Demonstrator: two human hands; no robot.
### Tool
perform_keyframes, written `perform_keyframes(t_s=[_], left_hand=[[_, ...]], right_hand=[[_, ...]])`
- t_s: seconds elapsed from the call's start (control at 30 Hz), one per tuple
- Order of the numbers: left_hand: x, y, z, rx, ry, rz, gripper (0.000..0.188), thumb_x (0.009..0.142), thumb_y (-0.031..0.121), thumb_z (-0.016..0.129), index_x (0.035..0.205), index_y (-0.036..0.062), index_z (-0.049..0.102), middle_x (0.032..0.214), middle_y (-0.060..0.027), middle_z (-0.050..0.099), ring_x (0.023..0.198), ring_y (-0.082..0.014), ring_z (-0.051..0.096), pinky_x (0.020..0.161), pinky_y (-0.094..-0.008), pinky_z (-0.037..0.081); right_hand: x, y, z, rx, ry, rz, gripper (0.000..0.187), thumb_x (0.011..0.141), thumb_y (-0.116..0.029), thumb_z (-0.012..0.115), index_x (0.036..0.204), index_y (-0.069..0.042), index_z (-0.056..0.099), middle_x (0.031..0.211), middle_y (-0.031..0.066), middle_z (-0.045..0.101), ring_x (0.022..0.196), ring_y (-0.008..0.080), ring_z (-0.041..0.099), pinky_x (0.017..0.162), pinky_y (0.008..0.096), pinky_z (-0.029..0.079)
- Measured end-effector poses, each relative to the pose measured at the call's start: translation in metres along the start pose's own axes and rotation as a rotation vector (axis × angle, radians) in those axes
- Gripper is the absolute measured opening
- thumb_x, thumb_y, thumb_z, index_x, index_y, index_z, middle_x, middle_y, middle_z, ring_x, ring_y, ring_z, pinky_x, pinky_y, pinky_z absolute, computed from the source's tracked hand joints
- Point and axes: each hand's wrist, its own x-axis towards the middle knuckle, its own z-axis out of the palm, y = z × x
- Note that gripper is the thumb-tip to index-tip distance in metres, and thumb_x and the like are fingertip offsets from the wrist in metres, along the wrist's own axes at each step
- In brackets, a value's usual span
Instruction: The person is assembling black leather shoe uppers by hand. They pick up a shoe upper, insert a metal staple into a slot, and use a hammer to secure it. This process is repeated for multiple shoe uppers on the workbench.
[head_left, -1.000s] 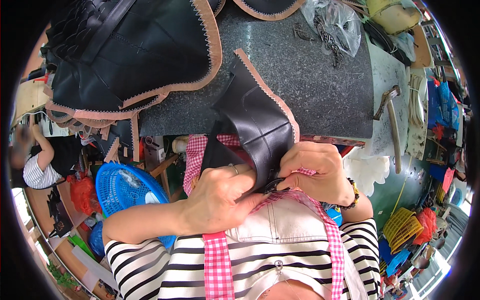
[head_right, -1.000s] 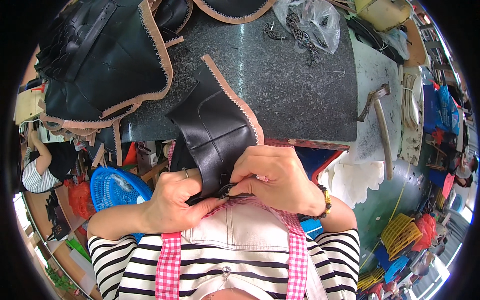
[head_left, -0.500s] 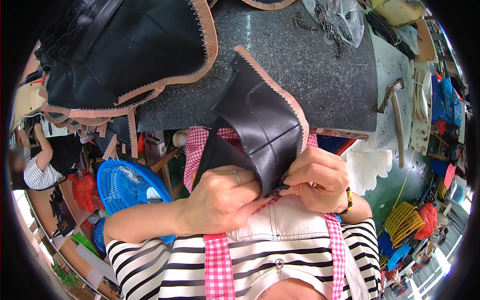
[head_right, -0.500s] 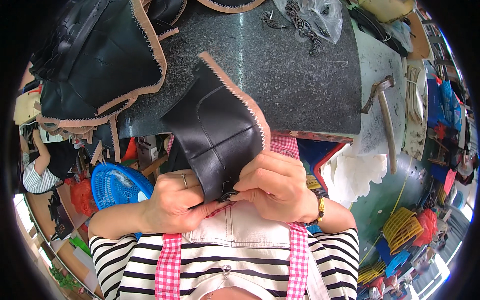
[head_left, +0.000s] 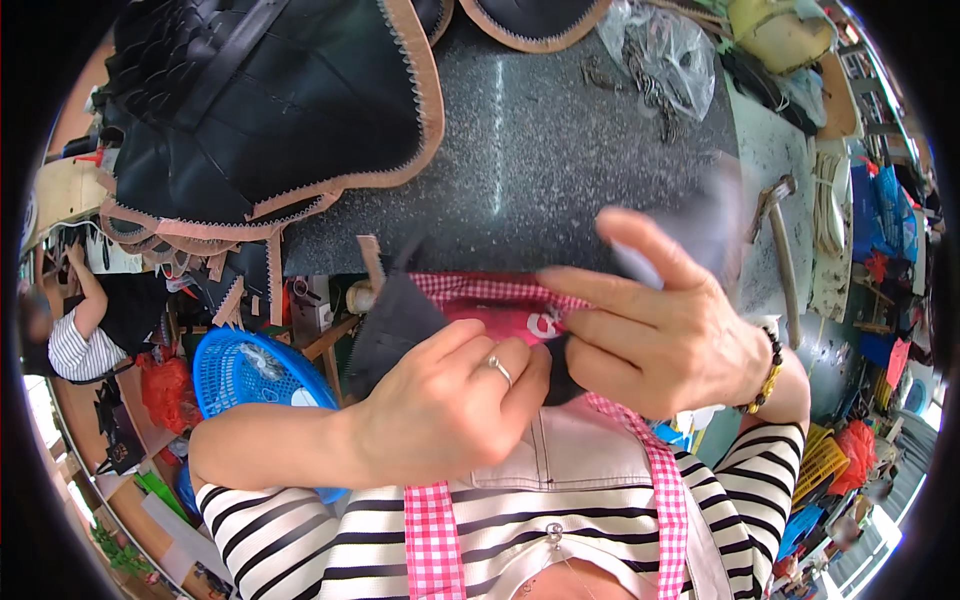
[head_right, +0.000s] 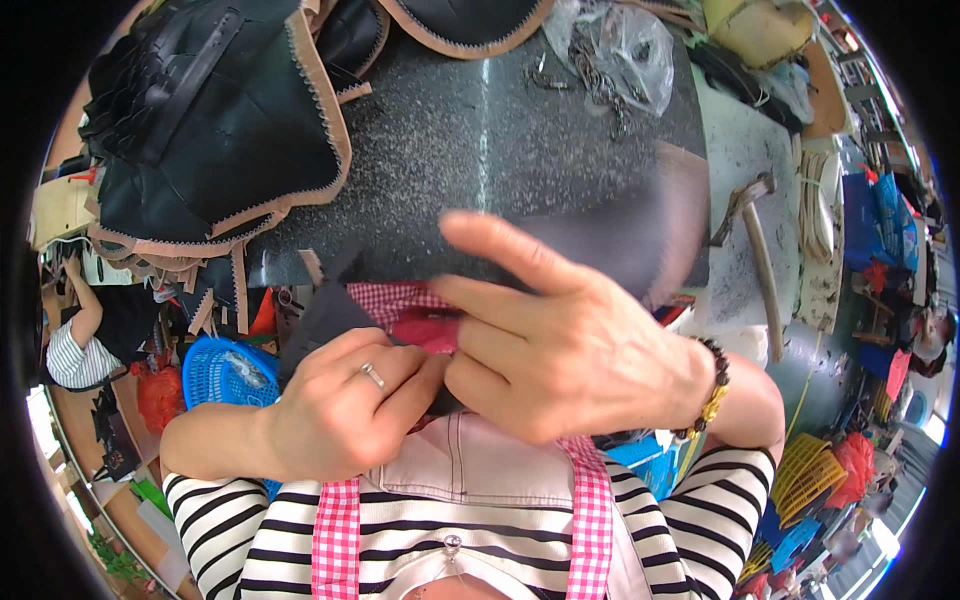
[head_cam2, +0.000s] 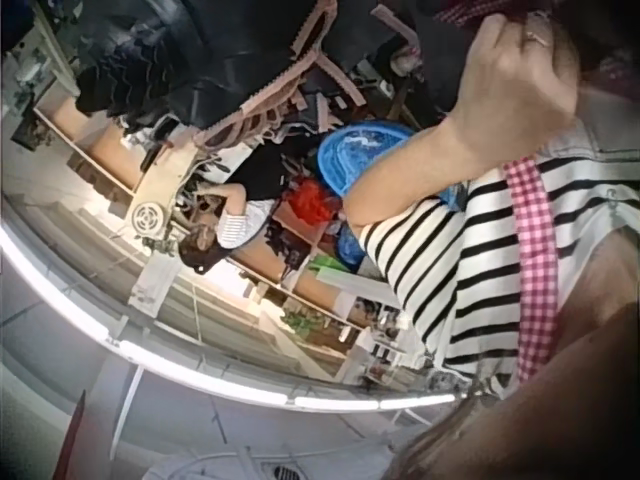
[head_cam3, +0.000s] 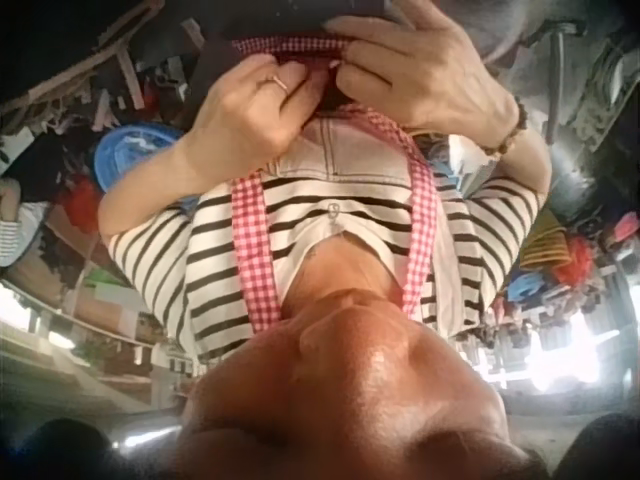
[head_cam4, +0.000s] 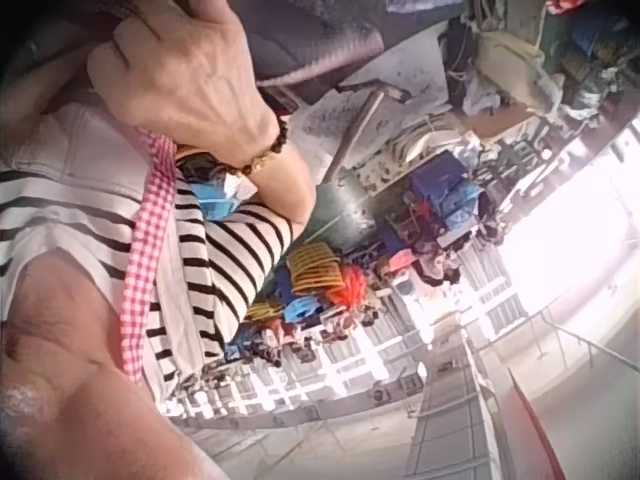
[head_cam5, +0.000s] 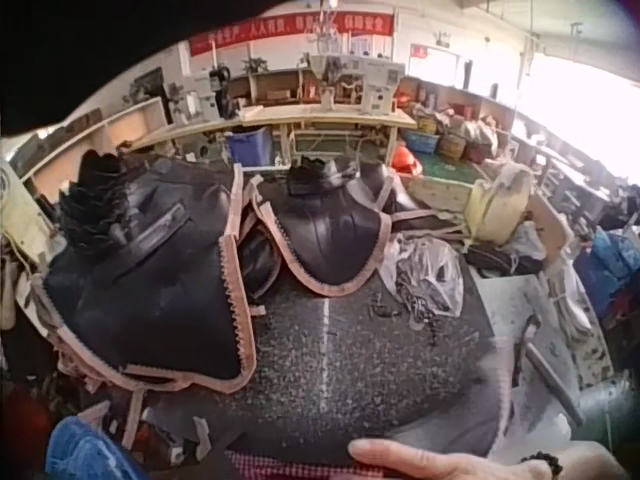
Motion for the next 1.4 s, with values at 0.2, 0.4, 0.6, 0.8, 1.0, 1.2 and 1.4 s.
perform_keyframes(t_s=[0.2, 0.4, 0.6, 0.8, 1.0, 1.2, 1.4], left_hand=[[0.0, 0.006, -0.004, 0.33, 0.09, 0.091, 0.04, 0.057, 0.011, 0.059, 0.091, -0.0093, 0.067, 0.082, -0.0164, 0.062, 0.069, -0.0217, 0.061, 0.068, -0.033, 0.052], [0.001, 0.008, -0.003, 0.33, 0.1, 0.11, 0.037, 0.059, 0.011, 0.06, 0.09, -0.0091, 0.067, 0.08, -0.0161, 0.062, 0.069, -0.0211, 0.061, 0.068, -0.0325, 0.052], [0.011, -0.014, -0.022, -0.109, -0.114, -0.189, 0.031, 0.07, 0.006, 0.069, 0.099, -0.0029, 0.066, 0.084, -0.014, 0.067, 0.075, -0.0272, 0.067, 0.069, -0.0343, 0.052], [0.033, -0.06, -0.038, -0.595, -0.426, -0.381, 0.026, 0.075, 0.005, 0.071, 0.099, -0.0023, 0.068, 0.087, -0.0171, 0.07, 0.081, -0.0225, 0.069, 0.072, -0.0311, 0.051], [0.042, -0.064, -0.037, -0.701, -0.558, -0.473, 0.025, 0.078, 0.008, 0.072, 0.101, -0.0021, 0.069, 0.086, -0.0139, 0.07, 0.077, -0.0144, 0.065, 0.072, -0.0301, 0.05], [0.033, -0.066, -0.031, -0.803, -0.491, -0.515, 0.022, 0.09, 0.02, 0.067, 0.087, -0.0024, 0.068, 0.06, -0.0063, 0.053, 0.059, -0.0057, 0.042, 0.054, -0.0283, 0.038], [0.026, -0.056, -0.02, -0.823, -0.376, -0.533, 0.023, 0.09, 0.018, 0.067, 0.082, -0.0028, 0.067, 0.057, -0.0062, 0.049, 0.057, -0.0062, 0.038, 0.053, -0.0295, 0.037]], right_hand=[[-0.01, -0.006, 0.02, 0.086, 0.298, 0.062, 0.023, 0.052, -0.014, 0.06, 0.071, -0.002, 0.06, 0.081, 0.0095, 0.065, 0.08, 0.0234, 0.067, 0.09, 0.0452, 0.051], [-0.012, -0.013, 0.025, 0.183, 0.359, 0.064, 0.025, 0.053, -0.013, 0.062, 0.073, 0.001, 0.059, 0.081, 0.0112, 0.063, 0.075, 0.0237, 0.066, 0.083, 0.041, 0.055], [-0.018, 0.002, 0.023, 0.417, 0.281, 0.232, 0.027, 0.054, -0.006, 0.071, 0.074, -0.001, 0.055, 0.073, 0.0105, 0.061, 0.066, 0.0283, 0.062, 0.078, 0.0448, 0.053], [0.0, 0.011, 0.008, 0.71, 0.202, 0.489, 0.037, 0.061, -0.008, 0.08, 0.094, -0.006, 0.063, 0.108, 0.014, 0.057, 0.099, 0.0321, 0.057, 0.085, 0.0401, 0.047], [-0.003, -0.005, 0.013, 0.286, 0.127, 0.407, 0.034, 0.06, -0.02, 0.084, 0.088, -0.009, 0.068, 0.107, 0.0096, 0.054, 0.094, 0.027, 0.054, 0.088, 0.0418, 0.041], [-0.006, -0.02, 0.03, 0.137, 0.295, 0.442, 0.029, 0.061, -0.022, 0.077, 0.084, -0.009, 0.066, 0.098, 0.0051, 0.055, 0.086, 0.023, 0.053, 0.073, 0.0368, 0.041], [-0.012, -0.017, 0.046, 0.196, 0.275, 0.371, 0.027, 0.066, -0.02, 0.075, 0.084, -0.007, 0.061, 0.089, 0.0041, 0.058, 0.075, 0.021, 0.056, 0.064, 0.0322, 0.041]])
